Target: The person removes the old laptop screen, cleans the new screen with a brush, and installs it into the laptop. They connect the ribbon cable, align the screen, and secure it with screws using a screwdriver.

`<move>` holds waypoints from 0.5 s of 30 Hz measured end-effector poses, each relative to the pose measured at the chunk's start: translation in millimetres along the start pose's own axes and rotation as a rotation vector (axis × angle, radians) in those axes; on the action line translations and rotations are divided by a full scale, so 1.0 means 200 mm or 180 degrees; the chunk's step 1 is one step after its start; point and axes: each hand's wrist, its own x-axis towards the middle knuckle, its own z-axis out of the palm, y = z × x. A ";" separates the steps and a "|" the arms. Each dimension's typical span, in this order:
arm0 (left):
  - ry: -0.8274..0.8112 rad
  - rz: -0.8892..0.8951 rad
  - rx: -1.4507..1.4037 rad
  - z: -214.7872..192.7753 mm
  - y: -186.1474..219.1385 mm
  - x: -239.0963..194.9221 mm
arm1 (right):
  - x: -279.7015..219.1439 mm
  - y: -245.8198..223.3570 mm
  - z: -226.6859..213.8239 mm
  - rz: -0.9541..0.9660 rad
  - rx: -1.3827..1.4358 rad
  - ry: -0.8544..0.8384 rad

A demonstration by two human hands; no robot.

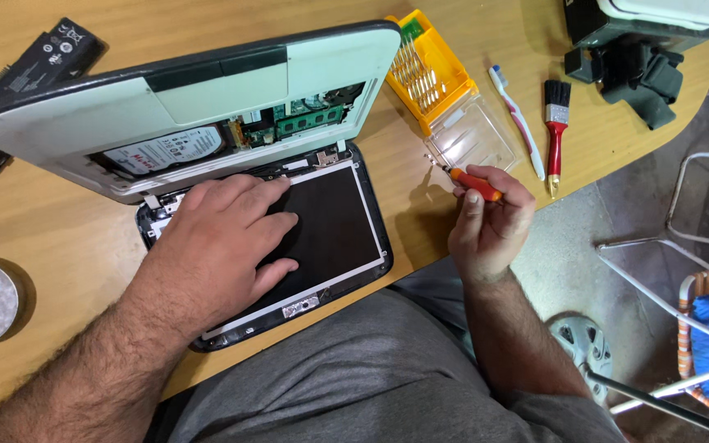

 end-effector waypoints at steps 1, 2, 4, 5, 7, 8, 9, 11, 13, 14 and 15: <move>0.0005 -0.0019 -0.0012 0.00 0.00 0.00 | 0.00 0.01 0.00 0.0015 -0.0028 0.0007; -0.0003 -0.0006 -0.0016 0.00 0.00 0.00 | 0.00 0.00 0.00 0.0022 -0.0035 0.0019; -0.0043 -0.0041 -0.0050 0.00 0.00 0.00 | 0.00 -0.01 0.00 0.0031 -0.0032 -0.0043; -0.0039 -0.0041 -0.0053 0.00 0.00 0.00 | 0.00 -0.01 0.00 0.0028 -0.0036 -0.0045; -0.0061 -0.0011 0.0041 0.00 0.00 -0.01 | -0.01 -0.01 0.00 0.0075 0.0057 -0.0032; -0.0048 -0.0017 0.0042 -0.01 0.00 0.00 | 0.00 -0.01 0.00 0.0064 0.0057 -0.0041; -0.0038 -0.0002 0.0035 -0.01 0.00 0.00 | 0.00 -0.02 0.01 0.0124 0.0037 -0.0042; -0.0017 0.0001 0.0028 0.00 0.00 -0.01 | 0.00 -0.03 0.01 0.0175 0.0020 -0.0057; 0.0041 0.0039 -0.0013 0.00 0.00 -0.02 | 0.01 -0.03 0.02 0.0105 -0.0185 -0.0014; 0.0046 0.0036 -0.0010 0.01 0.00 -0.02 | 0.01 -0.03 0.02 0.0099 -0.0182 -0.0017; 0.0037 0.0028 -0.0023 0.01 0.00 -0.02 | 0.01 -0.04 0.02 0.0054 -0.0204 -0.0024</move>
